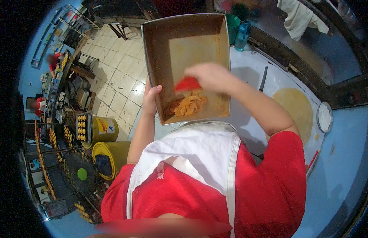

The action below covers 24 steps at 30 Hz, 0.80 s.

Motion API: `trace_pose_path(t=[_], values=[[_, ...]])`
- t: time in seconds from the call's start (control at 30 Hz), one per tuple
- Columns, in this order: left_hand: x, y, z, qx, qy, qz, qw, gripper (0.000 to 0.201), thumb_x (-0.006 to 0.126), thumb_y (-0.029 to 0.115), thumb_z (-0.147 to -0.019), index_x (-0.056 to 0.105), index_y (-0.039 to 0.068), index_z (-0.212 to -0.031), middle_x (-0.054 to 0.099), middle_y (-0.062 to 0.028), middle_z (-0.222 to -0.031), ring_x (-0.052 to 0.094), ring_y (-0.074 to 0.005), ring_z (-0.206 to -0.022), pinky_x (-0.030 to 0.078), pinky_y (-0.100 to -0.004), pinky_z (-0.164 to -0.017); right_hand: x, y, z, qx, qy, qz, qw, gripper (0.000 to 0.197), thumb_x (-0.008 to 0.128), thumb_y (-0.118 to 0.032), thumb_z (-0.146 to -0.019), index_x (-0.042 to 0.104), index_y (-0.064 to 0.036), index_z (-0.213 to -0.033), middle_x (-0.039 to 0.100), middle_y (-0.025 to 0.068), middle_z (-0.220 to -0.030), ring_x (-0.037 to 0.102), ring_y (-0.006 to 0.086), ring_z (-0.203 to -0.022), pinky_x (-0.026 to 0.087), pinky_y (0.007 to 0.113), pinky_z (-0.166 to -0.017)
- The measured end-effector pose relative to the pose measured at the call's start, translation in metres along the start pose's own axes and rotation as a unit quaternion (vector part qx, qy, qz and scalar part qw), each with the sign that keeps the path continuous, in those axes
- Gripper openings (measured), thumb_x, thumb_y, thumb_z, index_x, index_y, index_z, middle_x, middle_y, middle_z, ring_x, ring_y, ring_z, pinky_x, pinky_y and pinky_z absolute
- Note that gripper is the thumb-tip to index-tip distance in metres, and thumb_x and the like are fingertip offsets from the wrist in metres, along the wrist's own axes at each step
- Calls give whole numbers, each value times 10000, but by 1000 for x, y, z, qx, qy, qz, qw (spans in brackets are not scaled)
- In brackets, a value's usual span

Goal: The person removes a baked cake from a rectangular metal pan by loosening the edges with a knife and a red spatula, then inverts the pan to release the cake onto a red tray. They scrape remaining crumbs from the pan into the tray and place the empty pan aside.

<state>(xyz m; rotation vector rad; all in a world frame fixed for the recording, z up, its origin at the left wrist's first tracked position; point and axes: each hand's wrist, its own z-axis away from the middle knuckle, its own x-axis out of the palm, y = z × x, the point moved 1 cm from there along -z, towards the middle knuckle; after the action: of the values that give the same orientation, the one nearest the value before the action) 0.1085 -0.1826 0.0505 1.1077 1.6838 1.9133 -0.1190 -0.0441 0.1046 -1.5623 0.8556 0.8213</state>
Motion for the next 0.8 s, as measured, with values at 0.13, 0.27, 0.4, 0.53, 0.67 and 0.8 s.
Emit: trace_pose_path(t=[0.13,0.27,0.4,0.53,0.67,0.8], values=[[0,-4,-1,35,-17,-40,998,1052,591,98,-776,159,36,-1733,318,-151,-1736,350,-271,-1582,269,-388,-1292,-57,32,-19,56,214,167,961,355,644,-34,-910,709,-156,-1238,742,151,-1190,718,400,-1087,591,473,-935],[0,-4,-2,36,-1,21,999,1055,591,88,-781,151,59,-1739,343,-154,-1716,386,-285,-1556,312,-403,-1274,-17,22,-16,10,112,68,991,266,582,-118,-969,690,-162,-1208,733,159,-1067,729,390,-1016,584,506,-861],[-8,-4,-6,50,30,34,998,1058,599,91,-789,143,80,-1744,366,-151,-1696,411,-299,-1534,343,-419,-1258,41,-9,8,-16,-60,21,998,255,539,-122,-986,698,-136,-1185,731,175,-1065,719,400,-1040,572,515,-876],[-14,-8,-6,29,52,39,997,1068,604,98,-792,129,95,-1748,361,-148,-1699,405,-298,-1536,338,-421,-1261,3,7,-2,-2,170,-35,985,281,596,-92,-950,679,-126,-1216,745,207,-1037,720,452,-983,588,535,-841],[-3,-14,-2,79,29,-19,996,1083,601,91,-793,99,97,-1752,347,-145,-1707,388,-289,-1548,314,-416,-1272,-44,38,-25,168,345,87,920,294,614,-97,-997,650,-130,-1287,743,235,-1099,719,469,-986,589,545,-841],[15,-20,2,81,-7,-19,997,1093,631,97,-784,109,67,-1744,356,-134,-1704,371,-270,-1557,287,-404,-1280,-53,44,-42,158,367,62,915,302,619,-118,-1006,636,-134,-1307,737,259,-1052,707,487,-995,575,568,-838]])
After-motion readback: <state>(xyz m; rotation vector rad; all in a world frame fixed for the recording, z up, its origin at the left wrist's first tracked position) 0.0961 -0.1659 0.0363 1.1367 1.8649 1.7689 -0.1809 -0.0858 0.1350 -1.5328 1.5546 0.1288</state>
